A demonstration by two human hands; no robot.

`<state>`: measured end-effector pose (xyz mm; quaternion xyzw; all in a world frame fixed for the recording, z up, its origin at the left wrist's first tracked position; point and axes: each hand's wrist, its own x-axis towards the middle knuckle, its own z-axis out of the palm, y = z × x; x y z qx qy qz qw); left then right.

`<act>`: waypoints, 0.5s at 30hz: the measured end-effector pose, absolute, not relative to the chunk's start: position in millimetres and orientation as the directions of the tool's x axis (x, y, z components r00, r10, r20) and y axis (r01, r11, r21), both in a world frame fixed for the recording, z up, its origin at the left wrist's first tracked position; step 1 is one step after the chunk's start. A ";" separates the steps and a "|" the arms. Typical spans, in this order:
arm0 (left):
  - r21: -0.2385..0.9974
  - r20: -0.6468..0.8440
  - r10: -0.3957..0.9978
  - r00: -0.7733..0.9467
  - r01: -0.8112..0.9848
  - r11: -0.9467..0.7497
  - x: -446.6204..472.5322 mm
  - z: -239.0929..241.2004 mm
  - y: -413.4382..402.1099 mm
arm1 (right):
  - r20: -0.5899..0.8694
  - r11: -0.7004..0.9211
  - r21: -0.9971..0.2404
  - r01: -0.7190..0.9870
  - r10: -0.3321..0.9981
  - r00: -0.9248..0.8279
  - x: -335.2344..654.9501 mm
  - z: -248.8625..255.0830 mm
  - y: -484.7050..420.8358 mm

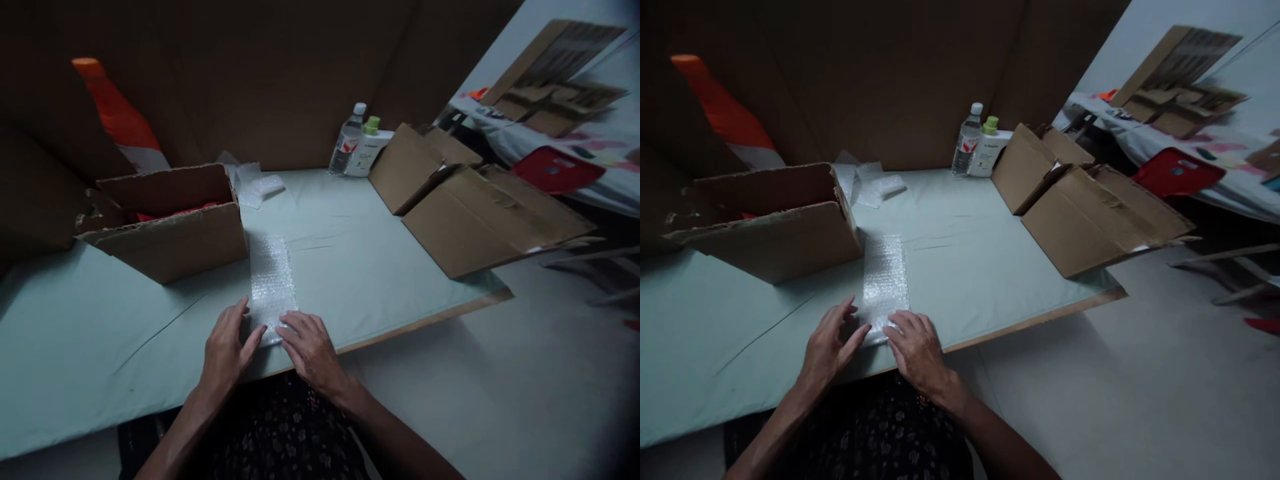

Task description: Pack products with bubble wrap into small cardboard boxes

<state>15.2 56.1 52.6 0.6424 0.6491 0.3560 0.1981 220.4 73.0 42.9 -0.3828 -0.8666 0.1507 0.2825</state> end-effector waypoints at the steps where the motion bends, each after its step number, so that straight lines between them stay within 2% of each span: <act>1: 0.678 0.293 0.956 -0.021 0.709 -0.192 12.8 52.7 49.2 | 0.375 0.658 -0.509 0.554 0.749 -0.545 219.8 41.9 75.7; 2: 0.636 0.354 0.933 0.065 0.714 -0.291 11.0 52.7 42.4 | 0.370 0.646 -0.557 0.522 0.755 -0.541 220.0 42.2 77.5; 4: 0.593 0.377 0.906 0.191 0.702 -0.394 10.0 51.7 31.8 | 0.316 0.588 -0.678 0.442 0.775 -0.547 221.7 45.7 79.2; 7: 0.612 0.331 0.930 0.157 0.715 -0.339 14.1 47.6 31.0 | 0.248 0.484 -0.773 0.410 0.826 -0.507 225.4 53.7 80.7; 9: 0.594 0.317 0.945 0.083 0.759 -0.266 17.6 44.4 39.5 | 0.320 0.522 -0.709 0.473 0.837 -0.443 228.5 57.5 81.7; 11: 0.560 0.331 0.943 0.044 0.795 -0.233 19.3 42.4 48.7 | 0.410 0.616 -0.587 0.525 0.785 -0.464 232.0 58.6 82.3; 13: 0.539 0.363 0.931 0.040 0.806 -0.246 18.5 42.1 52.8 | 0.395 0.688 -0.494 0.532 0.722 -0.568 234.7 56.6 82.9; 15: 0.527 0.392 0.916 0.092 0.793 -0.306 15.7 43.1 49.7 | 0.345 0.708 -0.461 0.535 0.699 -0.627 235.5 52.6 83.9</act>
